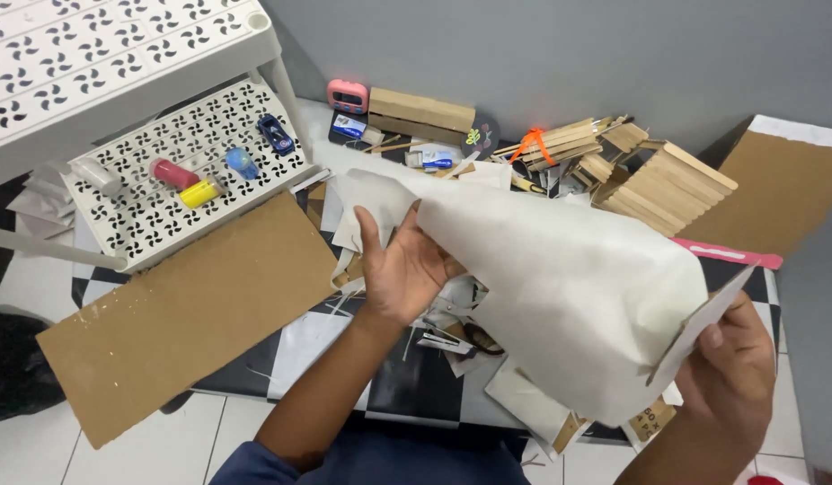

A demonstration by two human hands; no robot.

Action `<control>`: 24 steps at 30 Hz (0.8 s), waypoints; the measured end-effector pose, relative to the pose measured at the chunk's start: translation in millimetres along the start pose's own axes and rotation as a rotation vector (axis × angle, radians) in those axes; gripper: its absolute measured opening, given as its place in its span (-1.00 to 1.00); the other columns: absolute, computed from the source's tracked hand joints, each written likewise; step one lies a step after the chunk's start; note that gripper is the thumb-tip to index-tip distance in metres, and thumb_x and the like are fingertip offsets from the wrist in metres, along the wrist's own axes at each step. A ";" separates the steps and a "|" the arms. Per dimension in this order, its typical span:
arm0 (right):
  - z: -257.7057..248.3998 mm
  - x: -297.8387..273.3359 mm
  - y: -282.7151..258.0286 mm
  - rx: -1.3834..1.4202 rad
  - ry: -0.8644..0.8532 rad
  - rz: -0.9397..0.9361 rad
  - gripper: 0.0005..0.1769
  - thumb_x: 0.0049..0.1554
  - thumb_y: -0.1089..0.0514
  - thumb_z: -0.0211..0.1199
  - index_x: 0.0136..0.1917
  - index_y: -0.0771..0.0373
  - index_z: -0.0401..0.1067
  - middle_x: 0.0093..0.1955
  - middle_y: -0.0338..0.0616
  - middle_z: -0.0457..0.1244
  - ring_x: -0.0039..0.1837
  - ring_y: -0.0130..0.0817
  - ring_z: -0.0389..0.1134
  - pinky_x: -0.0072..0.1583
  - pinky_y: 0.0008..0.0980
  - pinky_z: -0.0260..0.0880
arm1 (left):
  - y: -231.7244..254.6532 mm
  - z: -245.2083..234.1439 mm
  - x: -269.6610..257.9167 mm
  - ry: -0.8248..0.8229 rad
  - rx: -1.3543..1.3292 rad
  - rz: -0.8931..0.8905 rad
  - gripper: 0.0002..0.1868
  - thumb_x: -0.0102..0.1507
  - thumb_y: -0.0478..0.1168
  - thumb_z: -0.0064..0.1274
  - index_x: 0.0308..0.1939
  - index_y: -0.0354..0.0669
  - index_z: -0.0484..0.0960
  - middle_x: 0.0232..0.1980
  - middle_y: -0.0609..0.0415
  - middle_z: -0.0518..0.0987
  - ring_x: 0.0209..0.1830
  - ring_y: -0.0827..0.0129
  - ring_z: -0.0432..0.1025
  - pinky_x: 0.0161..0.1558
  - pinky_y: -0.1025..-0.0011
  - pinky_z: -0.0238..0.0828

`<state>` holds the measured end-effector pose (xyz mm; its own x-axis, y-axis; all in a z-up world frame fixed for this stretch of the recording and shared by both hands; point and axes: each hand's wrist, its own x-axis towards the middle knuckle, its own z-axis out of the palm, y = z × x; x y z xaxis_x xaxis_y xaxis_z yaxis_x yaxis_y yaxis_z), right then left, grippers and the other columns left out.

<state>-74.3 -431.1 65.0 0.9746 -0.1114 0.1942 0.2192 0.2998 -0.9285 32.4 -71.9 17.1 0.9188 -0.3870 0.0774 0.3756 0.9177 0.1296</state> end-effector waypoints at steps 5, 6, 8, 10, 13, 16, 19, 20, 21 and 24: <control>-42.1 0.6 8.6 -0.132 -0.060 0.077 -0.70 0.29 0.18 0.19 0.25 0.31 0.29 -0.01 -0.13 0.31 -0.01 -0.36 0.35 0.05 -0.47 0.34 | 13.3 -17.7 2.6 0.007 0.086 -0.006 0.06 0.17 0.38 0.03 0.57 -0.19 0.17 0.50 -0.16 0.34 0.46 -0.03 0.29 0.34 -0.04 0.33; -49.9 0.0 10.1 -0.179 -0.011 0.116 -0.70 0.29 0.18 0.18 0.25 0.30 0.28 0.03 -0.14 0.28 0.03 -0.36 0.33 0.09 -0.45 0.31 | 13.7 -30.7 4.2 0.073 0.135 0.016 -0.04 0.20 0.21 0.23 0.51 -0.26 0.26 0.41 -0.19 0.44 0.41 -0.05 0.34 0.36 -0.08 0.32; -42.7 5.0 5.7 -0.239 0.055 0.135 -0.74 0.31 0.16 0.16 0.23 0.25 0.27 0.04 -0.20 0.27 0.04 -0.41 0.30 0.09 -0.48 0.29 | 15.2 -19.6 4.5 0.225 0.302 0.018 -0.20 0.17 0.01 0.24 0.42 -0.25 0.36 0.33 -0.12 0.51 0.37 0.03 0.39 0.35 -0.02 0.38; -38.7 12.8 5.0 -0.300 0.117 0.150 -0.78 0.34 0.14 0.13 0.22 0.19 0.26 0.04 -0.25 0.26 0.05 -0.47 0.28 0.09 -0.50 0.26 | 16.7 -22.3 5.7 0.371 0.469 0.023 -0.34 0.14 -0.20 0.24 0.33 -0.23 0.47 0.25 -0.04 0.58 0.32 0.10 0.45 0.33 0.03 0.43; -32.0 25.2 6.8 -0.395 0.246 0.119 -0.74 0.35 0.06 0.18 0.24 0.17 0.26 0.11 -0.27 0.31 0.09 -0.49 0.31 0.13 -0.55 0.29 | 17.4 -25.3 5.6 0.429 0.617 -0.029 -0.71 0.20 -0.32 0.23 -0.05 -0.45 0.70 0.07 -0.12 0.68 0.26 0.20 0.52 0.43 0.32 0.41; -15.4 37.4 7.5 -0.451 0.328 0.052 -0.80 0.41 0.04 0.17 0.20 0.08 0.22 0.13 -0.38 0.26 0.16 -0.53 0.29 0.23 -0.54 0.32 | 18.2 3.9 7.6 0.246 0.549 0.045 -0.36 0.30 -0.21 0.06 0.46 -0.34 0.34 0.38 -0.16 0.49 0.37 0.09 0.41 0.37 0.14 0.43; -7.1 45.0 14.5 -0.518 0.395 0.043 -0.80 0.40 0.08 0.16 0.25 0.09 0.25 0.26 -0.34 0.27 0.28 -0.51 0.31 0.29 -0.53 0.41 | 16.7 4.4 16.2 0.525 0.489 0.131 -0.34 0.22 -0.16 0.09 0.37 -0.43 0.42 0.42 -0.16 0.46 0.46 0.18 0.35 0.48 0.25 0.29; -4.1 45.7 17.4 -0.557 0.405 0.069 -0.78 0.39 0.08 0.16 0.27 0.07 0.27 0.24 -0.35 0.27 0.23 -0.51 0.31 0.16 -0.53 0.40 | 16.6 1.7 18.6 0.641 0.463 0.170 -0.36 0.20 -0.18 0.12 0.34 -0.38 0.47 0.37 -0.11 0.52 0.40 0.22 0.40 0.41 0.26 0.37; -0.8 48.1 20.5 -0.596 0.413 0.091 -0.76 0.39 0.08 0.15 0.30 0.06 0.28 0.22 -0.36 0.26 0.19 -0.50 0.30 0.03 -0.52 0.39 | 17.4 -0.8 22.3 0.754 0.435 0.211 -0.37 0.17 -0.19 0.16 0.32 -0.33 0.52 0.31 -0.05 0.58 0.35 0.25 0.45 0.34 0.27 0.46; -3.7 44.8 34.6 -0.638 0.431 0.075 -0.66 0.33 -0.04 0.29 0.19 0.16 0.29 0.17 -0.27 0.27 0.24 -0.44 0.31 0.27 -0.41 0.46 | 15.8 -43.1 15.5 0.672 0.551 0.103 -0.74 0.21 -0.14 0.28 -0.39 -0.20 0.54 -0.23 -0.08 0.68 -0.17 0.23 0.61 -0.19 0.33 0.64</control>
<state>-23.2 -429.2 40.4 0.8534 -0.5106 0.1049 -0.0422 -0.2681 -0.9625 57.8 -59.6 -22.3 0.8872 -0.0104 -0.4612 0.3342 0.7036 0.6271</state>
